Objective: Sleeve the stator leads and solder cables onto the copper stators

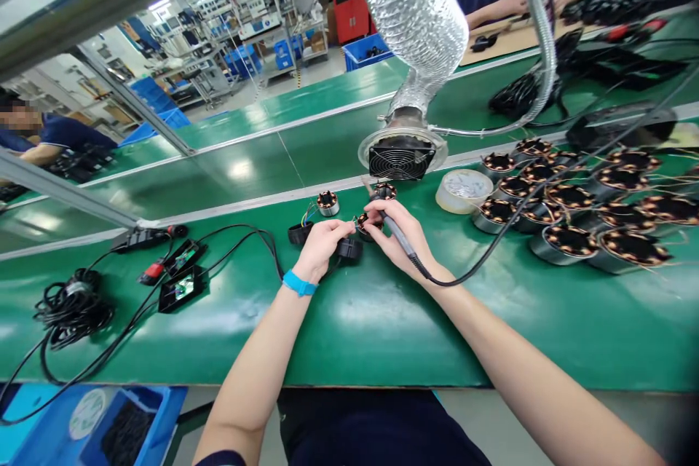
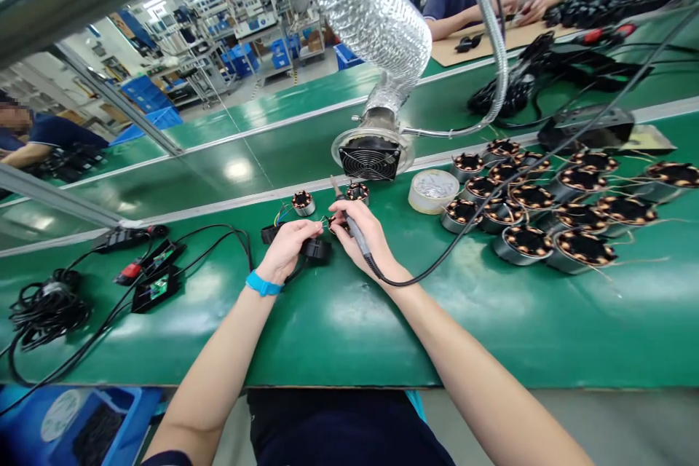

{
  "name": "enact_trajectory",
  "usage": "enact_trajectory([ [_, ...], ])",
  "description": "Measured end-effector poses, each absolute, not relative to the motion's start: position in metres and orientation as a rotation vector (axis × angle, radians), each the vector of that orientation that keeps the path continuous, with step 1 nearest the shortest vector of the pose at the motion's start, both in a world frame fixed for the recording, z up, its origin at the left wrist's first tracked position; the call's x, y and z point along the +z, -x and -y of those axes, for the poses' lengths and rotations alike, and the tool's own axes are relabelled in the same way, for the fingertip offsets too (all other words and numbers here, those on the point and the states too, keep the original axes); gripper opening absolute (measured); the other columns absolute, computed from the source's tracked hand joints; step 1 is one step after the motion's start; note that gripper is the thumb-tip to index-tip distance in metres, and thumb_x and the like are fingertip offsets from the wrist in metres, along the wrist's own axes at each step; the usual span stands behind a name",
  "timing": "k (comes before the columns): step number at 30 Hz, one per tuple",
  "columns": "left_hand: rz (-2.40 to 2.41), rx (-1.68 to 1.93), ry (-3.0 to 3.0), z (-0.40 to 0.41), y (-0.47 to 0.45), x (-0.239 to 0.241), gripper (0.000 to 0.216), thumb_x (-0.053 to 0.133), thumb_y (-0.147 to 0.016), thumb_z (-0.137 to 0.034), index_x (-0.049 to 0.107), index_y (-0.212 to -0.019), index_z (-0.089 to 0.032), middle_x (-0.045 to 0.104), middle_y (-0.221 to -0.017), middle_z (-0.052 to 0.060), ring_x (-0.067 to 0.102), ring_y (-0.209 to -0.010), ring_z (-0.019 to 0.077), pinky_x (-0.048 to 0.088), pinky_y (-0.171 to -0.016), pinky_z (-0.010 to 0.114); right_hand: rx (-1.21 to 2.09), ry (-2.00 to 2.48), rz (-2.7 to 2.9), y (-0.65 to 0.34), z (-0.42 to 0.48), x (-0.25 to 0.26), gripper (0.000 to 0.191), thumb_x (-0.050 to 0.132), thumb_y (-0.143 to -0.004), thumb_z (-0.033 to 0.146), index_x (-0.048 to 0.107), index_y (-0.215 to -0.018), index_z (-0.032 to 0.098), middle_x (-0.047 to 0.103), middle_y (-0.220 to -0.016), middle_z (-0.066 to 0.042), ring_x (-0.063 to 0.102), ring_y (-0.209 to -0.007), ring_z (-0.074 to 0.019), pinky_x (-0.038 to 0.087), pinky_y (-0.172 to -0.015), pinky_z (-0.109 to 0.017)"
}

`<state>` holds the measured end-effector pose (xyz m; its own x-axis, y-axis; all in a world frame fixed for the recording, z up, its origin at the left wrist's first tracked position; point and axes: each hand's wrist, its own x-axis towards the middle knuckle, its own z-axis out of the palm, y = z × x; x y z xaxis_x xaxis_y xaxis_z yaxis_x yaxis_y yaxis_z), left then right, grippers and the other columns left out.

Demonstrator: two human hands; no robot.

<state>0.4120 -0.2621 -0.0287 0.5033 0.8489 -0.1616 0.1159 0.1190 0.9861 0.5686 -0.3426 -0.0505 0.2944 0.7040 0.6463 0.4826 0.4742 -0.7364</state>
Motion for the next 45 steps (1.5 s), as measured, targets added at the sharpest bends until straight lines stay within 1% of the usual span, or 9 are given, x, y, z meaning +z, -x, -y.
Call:
enact_trajectory([
  [6, -0.933, 0.653, -1.358, 0.264, -0.414, -0.029, 0.038, 0.084, -0.065, -0.051, 0.072, -0.065, -0.015, 0.065, -0.071, 0.003, 0.052, -0.073, 0.0145, 0.038, -0.074, 0.029, 0.125, 1.301, 1.209, -0.559, 0.338, -0.049, 0.026, 0.059, -0.082, 0.014, 0.063, -0.107, 0.024, 0.058, -0.098, -0.003, 0.063, -0.076, -0.0157, 0.058, -0.064, -0.027],
  [8, -0.937, 0.652, -1.372, 0.265, -0.415, -0.03, 0.039, 0.083, -0.065, -0.052, 0.073, -0.065, -0.015, 0.065, -0.071, 0.003, 0.051, -0.072, 0.0142, 0.037, -0.073, 0.029, 0.11, 1.315, 1.2, -0.557, 0.339, -0.048, 0.027, 0.059, -0.082, 0.014, 0.063, -0.107, 0.023, 0.058, -0.097, -0.004, 0.063, -0.077, -0.0159, 0.057, -0.062, -0.026],
  [12, -0.953, 0.649, -1.406, 0.267, -0.415, -0.028, 0.038, 0.081, -0.068, -0.052, 0.073, -0.065, -0.015, 0.065, -0.07, 0.003, 0.051, -0.071, 0.0141, 0.037, -0.072, 0.029, 0.108, 1.3, 1.22, -0.558, 0.347, -0.043, 0.03, 0.062, -0.084, 0.016, 0.065, -0.113, 0.023, 0.063, -0.1, -0.004, 0.066, -0.085, -0.0181, 0.06, -0.076, -0.032],
  [15, -0.953, 0.64, -1.407, 0.269, -0.415, -0.026, 0.037, 0.081, -0.068, -0.051, 0.072, -0.065, -0.015, 0.065, -0.07, 0.004, 0.051, -0.07, 0.0141, 0.036, -0.071, 0.029, 0.135, 1.268, 1.174, -0.561, 0.358, -0.035, 0.024, 0.064, -0.093, 0.024, 0.068, -0.116, 0.023, 0.068, -0.103, -0.005, 0.068, -0.085, -0.019, 0.059, -0.084, -0.036],
  [18, -0.942, 0.615, -1.423, 0.27, -0.416, -0.024, 0.038, 0.08, -0.069, -0.052, 0.072, -0.065, -0.015, 0.063, -0.067, 0.002, 0.049, -0.068, 0.0133, 0.035, -0.07, 0.029, 0.079, 1.305, 1.062, -0.564, 0.369, -0.027, 0.018, 0.06, -0.1, 0.034, 0.074, -0.1, 0.023, 0.071, -0.085, -0.004, 0.069, -0.076, -0.0195, 0.058, -0.079, -0.035],
  [23, -0.957, 0.601, -1.442, 0.27, -0.416, -0.025, 0.038, 0.079, -0.069, -0.052, 0.072, -0.064, -0.014, 0.059, -0.064, 0.001, 0.045, -0.065, 0.0119, 0.031, -0.066, 0.029, 0.008, 1.258, 1.04, -0.566, 0.38, -0.03, 0.045, 0.049, -0.104, 0.043, 0.072, -0.071, 0.024, 0.056, -0.053, 0.0, 0.057, -0.05, -0.0177, 0.05, -0.056, -0.033],
  [25, -0.971, 0.598, -1.444, 0.27, -0.416, -0.026, 0.039, 0.078, -0.07, -0.053, 0.071, -0.064, -0.014, 0.057, -0.062, 0.0, 0.043, -0.063, 0.0114, 0.029, -0.064, 0.029, 0.022, 1.232, 1.074, -0.565, 0.381, -0.033, 0.048, 0.046, -0.103, 0.042, 0.071, -0.066, 0.024, 0.053, -0.05, 0.0, 0.05, -0.043, -0.0161, 0.043, -0.048, -0.033],
  [28, -0.982, 0.6, -1.446, 0.27, -0.416, -0.027, 0.039, 0.077, -0.07, -0.053, 0.071, -0.064, -0.014, 0.055, -0.062, 0.0, 0.042, -0.063, 0.0112, 0.029, -0.064, 0.029, 0.044, 1.196, 1.115, -0.564, 0.382, -0.035, 0.046, 0.046, -0.101, 0.038, 0.07, -0.064, 0.024, 0.055, -0.05, 0.001, 0.046, -0.04, -0.0147, 0.038, -0.046, -0.033],
  [45, -0.983, 0.613, -1.453, 0.271, -0.416, -0.025, 0.038, 0.076, -0.071, -0.052, 0.072, -0.064, -0.015, 0.058, -0.064, 0.001, 0.045, -0.065, 0.0125, 0.031, -0.066, 0.029, 0.092, 1.213, 1.152, -0.563, 0.38, -0.033, 0.044, 0.047, -0.099, 0.033, 0.069, -0.063, 0.024, 0.054, -0.049, 0.001, 0.048, -0.042, -0.0147, 0.044, -0.05, -0.033],
])
